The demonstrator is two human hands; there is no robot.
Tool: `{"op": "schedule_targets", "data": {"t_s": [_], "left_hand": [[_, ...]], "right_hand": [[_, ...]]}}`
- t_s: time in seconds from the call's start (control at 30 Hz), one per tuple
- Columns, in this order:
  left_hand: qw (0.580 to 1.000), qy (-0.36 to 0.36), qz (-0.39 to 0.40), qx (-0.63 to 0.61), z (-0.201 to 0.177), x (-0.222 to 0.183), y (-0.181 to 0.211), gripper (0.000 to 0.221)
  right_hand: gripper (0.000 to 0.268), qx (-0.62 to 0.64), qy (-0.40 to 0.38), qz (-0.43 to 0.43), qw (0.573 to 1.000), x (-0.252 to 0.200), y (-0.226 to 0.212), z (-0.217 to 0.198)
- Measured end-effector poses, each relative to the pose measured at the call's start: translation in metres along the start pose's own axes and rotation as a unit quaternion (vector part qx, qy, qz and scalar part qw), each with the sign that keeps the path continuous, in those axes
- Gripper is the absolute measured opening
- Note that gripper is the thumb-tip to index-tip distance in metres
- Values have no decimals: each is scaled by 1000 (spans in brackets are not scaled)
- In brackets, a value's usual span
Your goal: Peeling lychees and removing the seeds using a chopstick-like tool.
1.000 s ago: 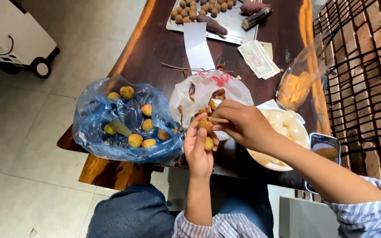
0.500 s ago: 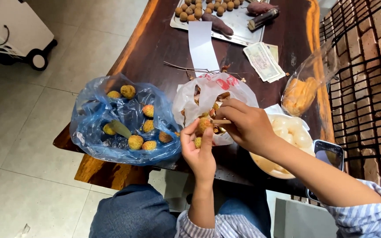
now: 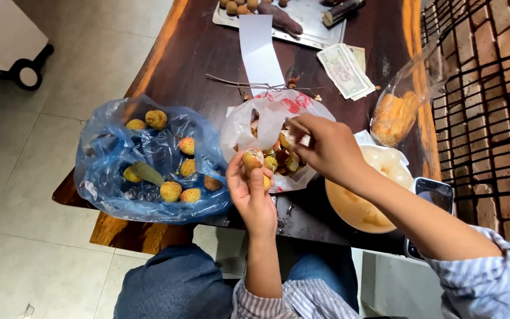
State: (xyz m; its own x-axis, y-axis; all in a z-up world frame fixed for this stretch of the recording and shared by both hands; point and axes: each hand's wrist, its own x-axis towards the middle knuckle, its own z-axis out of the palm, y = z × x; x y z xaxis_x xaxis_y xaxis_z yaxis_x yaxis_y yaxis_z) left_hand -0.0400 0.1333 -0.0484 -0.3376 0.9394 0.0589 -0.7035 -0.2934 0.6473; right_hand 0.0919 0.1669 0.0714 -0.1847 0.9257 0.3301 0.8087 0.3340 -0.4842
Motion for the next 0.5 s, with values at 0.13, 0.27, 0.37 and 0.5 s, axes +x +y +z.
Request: {"op": "schedule_targets", "data": {"t_s": [0.13, 0.27, 0.37, 0.5], "left_hand": [[998, -37, 27, 40, -16, -1, -15, 43], [989, -74, 79, 100, 4, -1, 15, 40], [975, -105, 131, 144, 6, 0, 17, 36], [965, -130, 154, 170, 12, -1, 24, 33]], "right_hand": [[16, 77, -15, 42, 996, 1, -14, -3], [12, 196, -20, 74, 978, -4, -39, -15], [15, 186, -18, 41, 981, -12, -31, -13], [17, 197, -5, 25, 980, -14, -28, -15]]}}
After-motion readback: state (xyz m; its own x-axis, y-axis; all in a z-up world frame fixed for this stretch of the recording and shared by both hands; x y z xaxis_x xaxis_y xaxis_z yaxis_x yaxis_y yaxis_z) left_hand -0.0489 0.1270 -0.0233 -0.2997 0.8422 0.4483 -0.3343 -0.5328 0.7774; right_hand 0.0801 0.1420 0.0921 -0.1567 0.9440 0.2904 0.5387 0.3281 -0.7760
